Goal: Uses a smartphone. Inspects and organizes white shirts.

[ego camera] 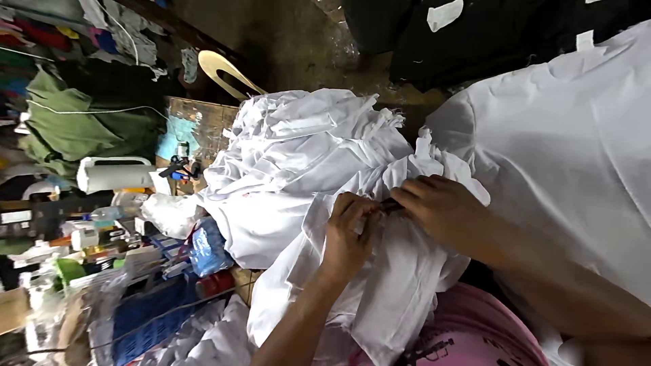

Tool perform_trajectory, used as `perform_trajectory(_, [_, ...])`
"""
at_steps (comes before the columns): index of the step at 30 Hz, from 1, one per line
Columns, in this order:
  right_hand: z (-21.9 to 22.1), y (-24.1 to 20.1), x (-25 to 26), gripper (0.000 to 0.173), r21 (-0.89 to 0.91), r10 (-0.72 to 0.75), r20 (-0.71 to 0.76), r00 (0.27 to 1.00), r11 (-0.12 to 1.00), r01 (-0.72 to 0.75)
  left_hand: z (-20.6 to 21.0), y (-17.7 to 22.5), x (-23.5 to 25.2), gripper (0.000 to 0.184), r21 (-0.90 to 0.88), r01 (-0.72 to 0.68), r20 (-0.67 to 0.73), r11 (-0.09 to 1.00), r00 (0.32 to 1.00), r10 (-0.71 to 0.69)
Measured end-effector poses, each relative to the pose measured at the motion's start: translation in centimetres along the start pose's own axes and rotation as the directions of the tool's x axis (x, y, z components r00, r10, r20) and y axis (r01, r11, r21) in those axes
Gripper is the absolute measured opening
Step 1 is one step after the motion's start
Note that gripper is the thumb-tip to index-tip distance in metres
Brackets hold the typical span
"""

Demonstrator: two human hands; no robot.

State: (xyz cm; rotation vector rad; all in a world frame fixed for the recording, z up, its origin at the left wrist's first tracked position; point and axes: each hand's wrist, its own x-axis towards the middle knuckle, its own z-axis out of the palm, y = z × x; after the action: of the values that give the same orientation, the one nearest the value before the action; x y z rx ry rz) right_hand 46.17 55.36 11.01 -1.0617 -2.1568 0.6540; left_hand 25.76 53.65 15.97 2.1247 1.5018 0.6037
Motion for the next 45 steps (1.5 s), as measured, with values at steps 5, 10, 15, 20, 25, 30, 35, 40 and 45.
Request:
perform_trajectory(5, [0.1,1.1,0.4,0.014,0.093,-0.01,-0.071,0.997,0.995,0.017,-0.5,2.1,-0.8,0.018,0.016,-0.111,0.056,0.994,0.992,0.11])
perform_trajectory(10, [-1.8,2.9,-0.6,0.027,0.207,0.264,-0.119,0.957,0.949,-0.236,0.2,5.0,-3.3,0.028,0.282,-0.29,0.466,0.915,0.875,0.134])
perform_trajectory(15, [-1.4,3.1,-1.8,0.031,0.456,0.37,-0.081,0.926,0.84,-0.295,-1.8,3.6,-3.4,0.022,0.068,-0.093,0.333,0.993,0.941,0.065])
perform_trajectory(20, [-0.8,2.8,-2.0,0.028,0.541,0.421,-0.034,0.906,0.77,-0.338,0.9,5.5,-5.4,0.025,0.276,-0.248,0.448,0.929,0.888,0.104])
perform_trajectory(25, [-1.5,3.1,-2.8,0.024,0.543,0.385,-0.062,0.921,0.787,-0.292,-5.3,1.8,-5.4,0.018,0.0,0.107,0.212,0.994,0.972,-0.105])
perform_trajectory(30, [-1.5,3.9,-3.3,0.027,0.452,0.416,-0.038,0.909,0.818,-0.356,-13.5,-2.1,-5.1,0.027,0.544,0.29,-0.065,0.788,0.95,-0.304])
perform_trajectory(35, [-1.4,3.4,-2.4,0.033,0.405,0.402,0.037,0.915,0.831,-0.381,-7.1,2.1,-1.7,0.023,0.355,0.054,-0.026,0.933,0.999,-0.048])
perform_trajectory(40, [-1.5,2.0,-2.3,0.042,0.4,0.355,0.102,0.929,0.841,-0.365,0.3,0.6,1.7,0.016,0.451,-0.228,0.17,0.863,0.971,0.168])
perform_trajectory(45, [-0.2,1.8,-3.9,0.027,0.297,0.315,0.002,0.949,0.906,-0.302,-1.6,1.3,1.6,0.023,0.373,-0.178,0.204,0.911,0.973,0.107])
